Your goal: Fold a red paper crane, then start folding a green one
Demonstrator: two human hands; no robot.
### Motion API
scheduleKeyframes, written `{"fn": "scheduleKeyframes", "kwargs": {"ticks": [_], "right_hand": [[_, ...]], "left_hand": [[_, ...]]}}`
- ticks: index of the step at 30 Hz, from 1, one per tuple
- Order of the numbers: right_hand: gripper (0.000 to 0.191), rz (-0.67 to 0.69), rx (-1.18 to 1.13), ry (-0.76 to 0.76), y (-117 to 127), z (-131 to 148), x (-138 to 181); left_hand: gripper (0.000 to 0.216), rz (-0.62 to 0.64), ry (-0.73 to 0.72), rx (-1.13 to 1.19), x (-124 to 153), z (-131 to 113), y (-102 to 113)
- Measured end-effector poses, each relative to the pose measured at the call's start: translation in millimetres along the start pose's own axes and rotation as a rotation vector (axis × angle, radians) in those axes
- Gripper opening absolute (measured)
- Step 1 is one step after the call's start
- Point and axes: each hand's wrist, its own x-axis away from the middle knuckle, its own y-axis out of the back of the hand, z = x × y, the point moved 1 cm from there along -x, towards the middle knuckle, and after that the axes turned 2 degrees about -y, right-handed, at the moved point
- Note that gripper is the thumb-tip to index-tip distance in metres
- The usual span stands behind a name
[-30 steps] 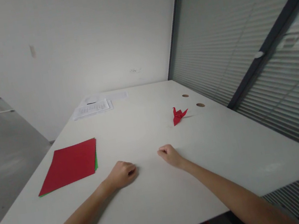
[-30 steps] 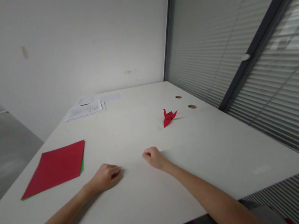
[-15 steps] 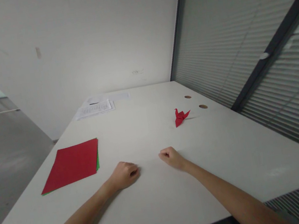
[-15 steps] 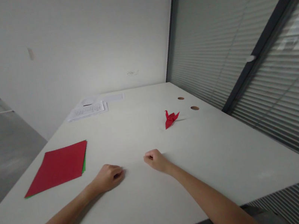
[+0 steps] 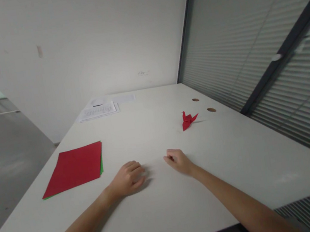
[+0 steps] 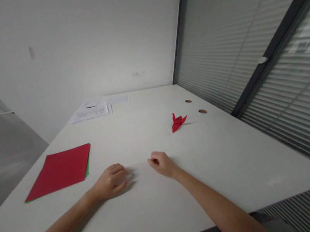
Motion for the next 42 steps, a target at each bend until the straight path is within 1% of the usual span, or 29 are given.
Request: {"fn": "scheduleKeyframes", "kwargs": {"ticks": [3,7,8,10,12,13,16,19,23,30,36,42], "right_hand": [[0.024,0.014,0.022,0.144,3,7,0],[0.021,0.079,0.077,0.212,7,14,3],[0.025,0.110,0.110,0.234,8,15,4],[0.046,0.205,0.208,0.285,8,15,6],[0.066,0.329,0.309,0.298,7,14,6],[0.073,0.390,0.349,0.286,5,13,7],[0.082,0.524,0.421,0.239,1,9,7],[0.082,0.593,0.458,0.209,-3,6,8],[0.082,0.602,0.468,0.207,-5,4,8],[0.082,0.592,0.475,0.197,-4,6,9],[0.082,0.623,0.495,0.170,-3,9,8],[0.083,0.620,0.482,0.151,-3,12,7]], "left_hand": [[0.046,0.003,-0.024,0.055,0,-2,7],[0.064,0.074,-0.021,0.045,0,-1,8],[0.068,0.089,-0.021,0.038,0,-1,8],[0.077,0.123,-0.027,0.039,1,0,8],[0.081,0.172,-0.032,0.052,3,1,8],[0.082,0.197,-0.027,0.058,4,2,8],[0.082,0.265,-0.004,0.057,7,4,6],[0.082,0.312,-0.003,0.039,8,5,5],[0.082,0.325,-0.009,0.016,7,5,5],[0.081,0.283,-0.026,0.020,8,6,3],[0.083,0.327,-0.023,-0.036,8,8,1],[0.082,0.314,-0.037,-0.051,9,10,-1]]}}
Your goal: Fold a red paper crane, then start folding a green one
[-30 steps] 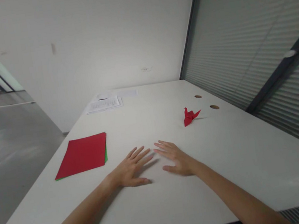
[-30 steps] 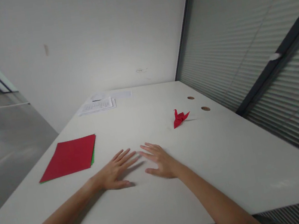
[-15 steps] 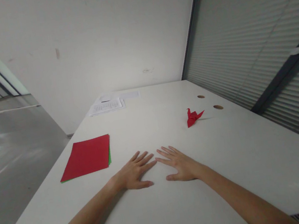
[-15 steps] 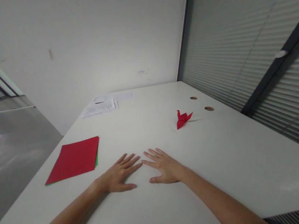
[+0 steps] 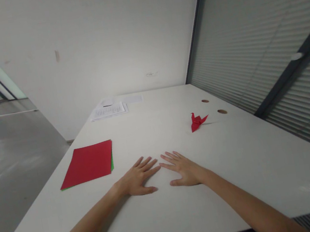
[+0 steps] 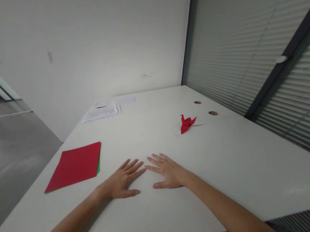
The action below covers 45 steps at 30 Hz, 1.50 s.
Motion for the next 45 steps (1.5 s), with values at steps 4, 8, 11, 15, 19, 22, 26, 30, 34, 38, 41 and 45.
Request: {"fn": "scheduleKeyframes", "kwargs": {"ticks": [4,8,11,15,19,22,26,30,34,38,41,45], "right_hand": [[0.084,-0.037,-0.008,0.008,-2,-2,0],[0.058,-0.217,-0.057,0.036,-5,-7,-2],[0.027,-0.417,-0.114,0.028,-3,-12,-1],[0.033,-0.543,-0.121,-0.062,2,-19,4],[0.033,-0.511,-0.148,-0.125,2,-29,8],[0.030,-0.475,-0.190,-0.176,-1,-36,8],[0.029,-0.427,-0.207,-0.219,-4,-40,6],[0.029,-0.403,-0.191,-0.242,-6,-40,5],[0.029,-0.398,-0.188,-0.255,-3,-38,5],[0.028,-0.402,-0.179,-0.249,-2,-36,5],[0.029,-0.408,-0.175,-0.245,-1,-35,4],[0.029,-0.414,-0.174,-0.234,0,-34,4]], "left_hand": [[0.082,-0.010,-0.006,-0.013,1,-1,1],[0.066,-0.094,-0.020,-0.039,0,-4,5],[0.028,-0.260,0.028,-0.096,-3,-1,3],[0.041,-0.471,0.141,-0.188,-3,13,-6],[0.044,-0.441,0.170,-0.130,-1,21,-11],[0.042,-0.329,0.159,-0.091,-3,18,-9],[0.038,-0.243,0.158,-0.106,-5,13,-7],[0.035,-0.219,0.179,-0.121,-6,15,-8],[0.032,-0.199,0.188,-0.134,-6,16,-9],[0.028,-0.196,0.183,-0.139,-5,16,-9],[0.027,-0.204,0.170,-0.135,-4,16,-9],[0.030,-0.222,0.156,-0.114,-4,16,-9]]}}
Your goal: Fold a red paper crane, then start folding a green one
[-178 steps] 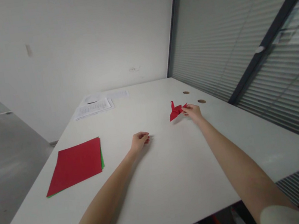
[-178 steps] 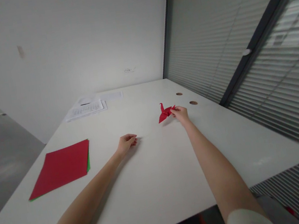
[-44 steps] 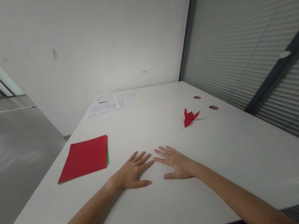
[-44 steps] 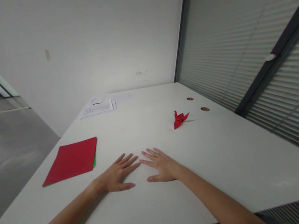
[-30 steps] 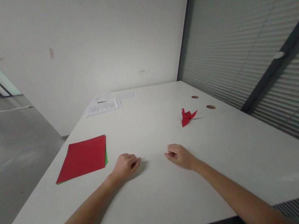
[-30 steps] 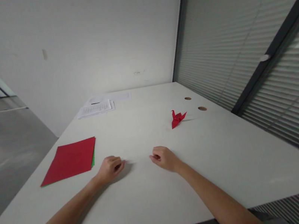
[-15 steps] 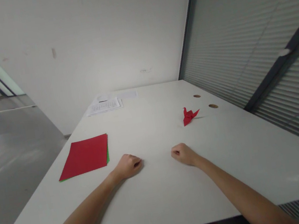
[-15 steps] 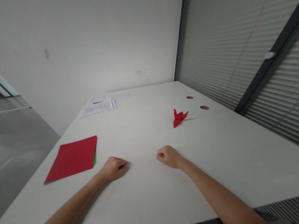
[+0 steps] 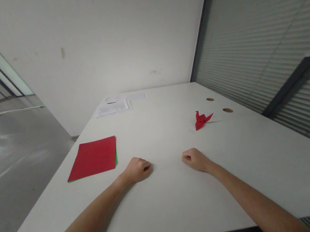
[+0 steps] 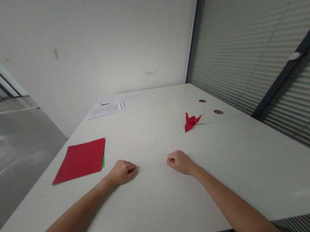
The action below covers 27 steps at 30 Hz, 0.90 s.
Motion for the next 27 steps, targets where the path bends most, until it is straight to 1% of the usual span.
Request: {"fn": "scheduleKeyframes", "kwargs": {"ticks": [7,9,12,13,14,15,16,18,20,22,27], "right_hand": [[0.029,0.019,0.002,0.001,0,-2,0],[0.030,-0.007,0.027,0.010,2,-2,1],[0.030,-0.135,0.055,0.062,9,3,2],[0.028,-0.166,0.055,0.100,12,6,3],[0.025,-0.169,0.050,0.153,14,10,3],[0.021,-0.134,0.050,0.211,15,13,4],[0.027,-0.078,0.065,0.255,15,17,5],[0.051,0.045,0.116,0.295,13,21,6],[0.066,0.150,0.163,0.281,9,21,7],[0.074,0.223,0.179,0.252,5,19,7],[0.085,0.312,0.167,0.222,-1,14,7]], "left_hand": [[0.029,0.035,0.016,-0.005,0,0,1],[0.032,0.026,0.005,0.017,0,0,5],[0.034,-0.048,0.002,0.056,2,1,17],[0.031,-0.094,0.007,0.063,2,1,22],[0.026,-0.126,-0.010,0.076,3,0,26],[0.027,-0.138,-0.043,0.089,3,-1,30],[0.037,-0.124,-0.080,0.096,4,-3,33],[0.060,-0.044,-0.127,0.095,5,-5,34],[0.073,0.057,-0.132,0.091,6,-6,30],[0.077,0.124,-0.115,0.100,7,-5,25],[0.077,0.183,-0.120,0.141,8,0,17]]}}
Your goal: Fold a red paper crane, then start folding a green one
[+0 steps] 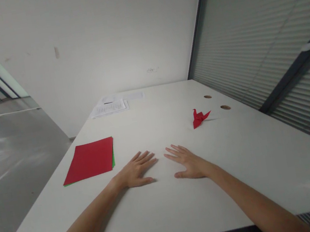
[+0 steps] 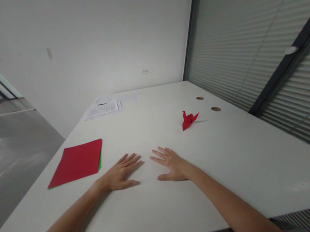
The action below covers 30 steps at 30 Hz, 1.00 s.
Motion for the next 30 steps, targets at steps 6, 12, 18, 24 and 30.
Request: {"fn": "scheduleKeyframes", "kwargs": {"ticks": [6,12,18,24,30], "right_hand": [[0.081,0.033,0.047,0.000,-5,-1,-1],[0.080,0.008,0.059,0.023,-6,-2,-1],[0.079,0.015,0.066,0.012,-5,-1,-1],[0.080,0.018,0.063,0.008,-7,-1,-2],[0.041,-0.232,0.021,-0.033,9,-10,1]], "left_hand": [[0.080,0.022,0.005,-0.020,-1,1,-2],[0.079,0.002,0.006,-0.022,-1,-1,-2],[0.078,-0.002,0.006,-0.014,-1,-1,-2],[0.077,0.016,0.021,-0.009,-1,-1,-1],[0.063,-0.077,0.068,0.103,-1,4,-2]]}}
